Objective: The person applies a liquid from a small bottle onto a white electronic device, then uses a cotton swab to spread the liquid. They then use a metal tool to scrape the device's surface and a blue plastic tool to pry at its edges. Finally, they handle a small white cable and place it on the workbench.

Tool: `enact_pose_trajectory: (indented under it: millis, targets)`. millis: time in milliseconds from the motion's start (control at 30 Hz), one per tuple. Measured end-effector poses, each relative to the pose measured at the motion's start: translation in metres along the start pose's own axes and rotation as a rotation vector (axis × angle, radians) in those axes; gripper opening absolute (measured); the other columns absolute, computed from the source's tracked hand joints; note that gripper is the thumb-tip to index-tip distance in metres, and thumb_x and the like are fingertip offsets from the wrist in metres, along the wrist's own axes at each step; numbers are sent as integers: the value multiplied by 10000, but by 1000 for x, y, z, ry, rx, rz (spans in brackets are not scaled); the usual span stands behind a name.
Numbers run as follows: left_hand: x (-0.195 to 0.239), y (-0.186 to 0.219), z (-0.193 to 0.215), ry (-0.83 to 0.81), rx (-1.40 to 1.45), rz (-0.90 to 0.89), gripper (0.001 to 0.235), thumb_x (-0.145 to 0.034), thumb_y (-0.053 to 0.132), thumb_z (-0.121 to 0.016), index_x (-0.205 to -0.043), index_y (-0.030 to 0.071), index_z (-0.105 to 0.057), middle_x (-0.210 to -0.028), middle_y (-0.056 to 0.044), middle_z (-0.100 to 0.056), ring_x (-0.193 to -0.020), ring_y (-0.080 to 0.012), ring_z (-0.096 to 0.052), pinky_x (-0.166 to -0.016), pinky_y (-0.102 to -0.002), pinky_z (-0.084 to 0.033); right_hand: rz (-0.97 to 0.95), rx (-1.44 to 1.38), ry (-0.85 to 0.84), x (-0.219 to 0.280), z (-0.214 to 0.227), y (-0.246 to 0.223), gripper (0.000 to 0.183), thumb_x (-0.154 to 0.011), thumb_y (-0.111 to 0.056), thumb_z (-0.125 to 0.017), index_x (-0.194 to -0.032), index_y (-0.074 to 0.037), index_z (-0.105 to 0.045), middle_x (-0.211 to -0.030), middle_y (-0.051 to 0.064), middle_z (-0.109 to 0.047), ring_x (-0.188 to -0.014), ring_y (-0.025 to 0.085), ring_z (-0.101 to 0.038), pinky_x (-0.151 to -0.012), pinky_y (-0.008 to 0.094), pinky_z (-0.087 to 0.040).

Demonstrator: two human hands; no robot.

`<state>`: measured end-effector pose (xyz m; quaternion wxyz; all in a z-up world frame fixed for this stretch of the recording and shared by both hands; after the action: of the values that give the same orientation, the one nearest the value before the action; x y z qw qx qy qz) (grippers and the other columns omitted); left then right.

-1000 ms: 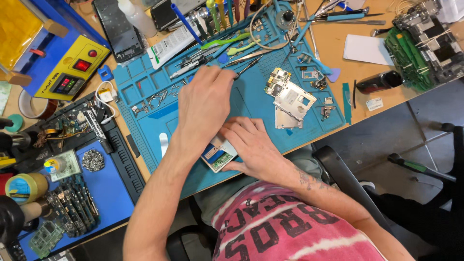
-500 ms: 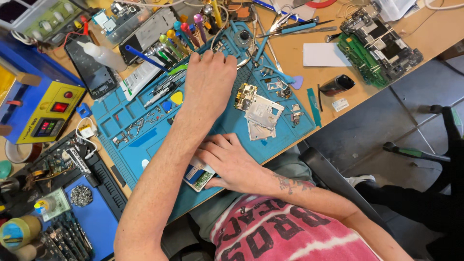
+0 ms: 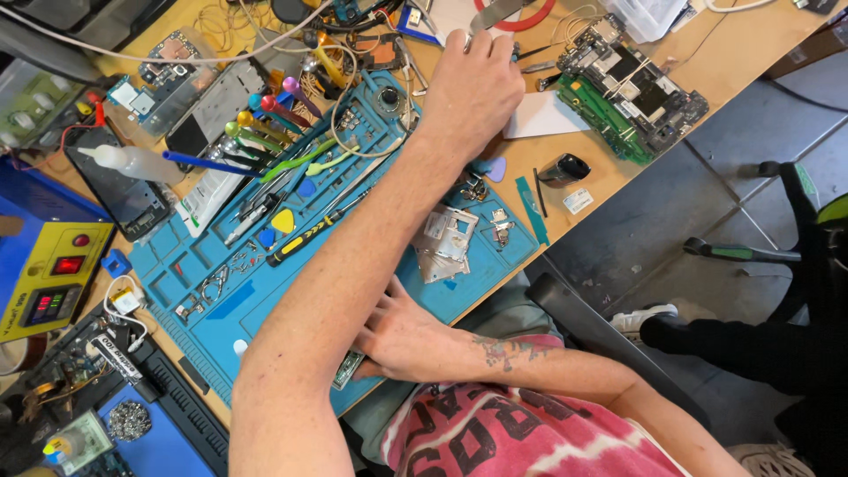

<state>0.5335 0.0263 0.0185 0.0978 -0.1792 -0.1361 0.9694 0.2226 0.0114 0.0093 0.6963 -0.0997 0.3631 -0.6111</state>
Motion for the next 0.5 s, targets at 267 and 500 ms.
enact_pose_trajectory:
  millis: [267,500]
  targets:
    - [-22,6,-29,-142,-62,-55,144,-996,190,-783,-910,285,-849,-953,-17,-797,-909,-263,-749,-847,-504,-514,16,-9,25,-1,7,-2,646,-1112,-587,-530,-1108,47,-654,-1076,213,-659,-1087,462,-611,-1118,742,-421]
    - [-31,-27,-28,-172,-18,-30,185,-1095,211,-712,-1218,109,-806,-1188,-119,-797,-913,-203,-753,-813,-470,-582,26,-50,28,-1,2,0,746,-1108,-665,-383,-1158,32,-643,-1145,235,-665,-1096,474,-584,-1010,651,-419]
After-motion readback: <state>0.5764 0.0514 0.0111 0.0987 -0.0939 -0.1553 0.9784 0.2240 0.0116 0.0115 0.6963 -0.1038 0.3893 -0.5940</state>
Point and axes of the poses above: each hand's wrist, its own x-axis away from the middle knuckle, its own z-axis out of the back of the hand, y = z × x, the point moved 10 cm from there along -x, towards the middle knuckle
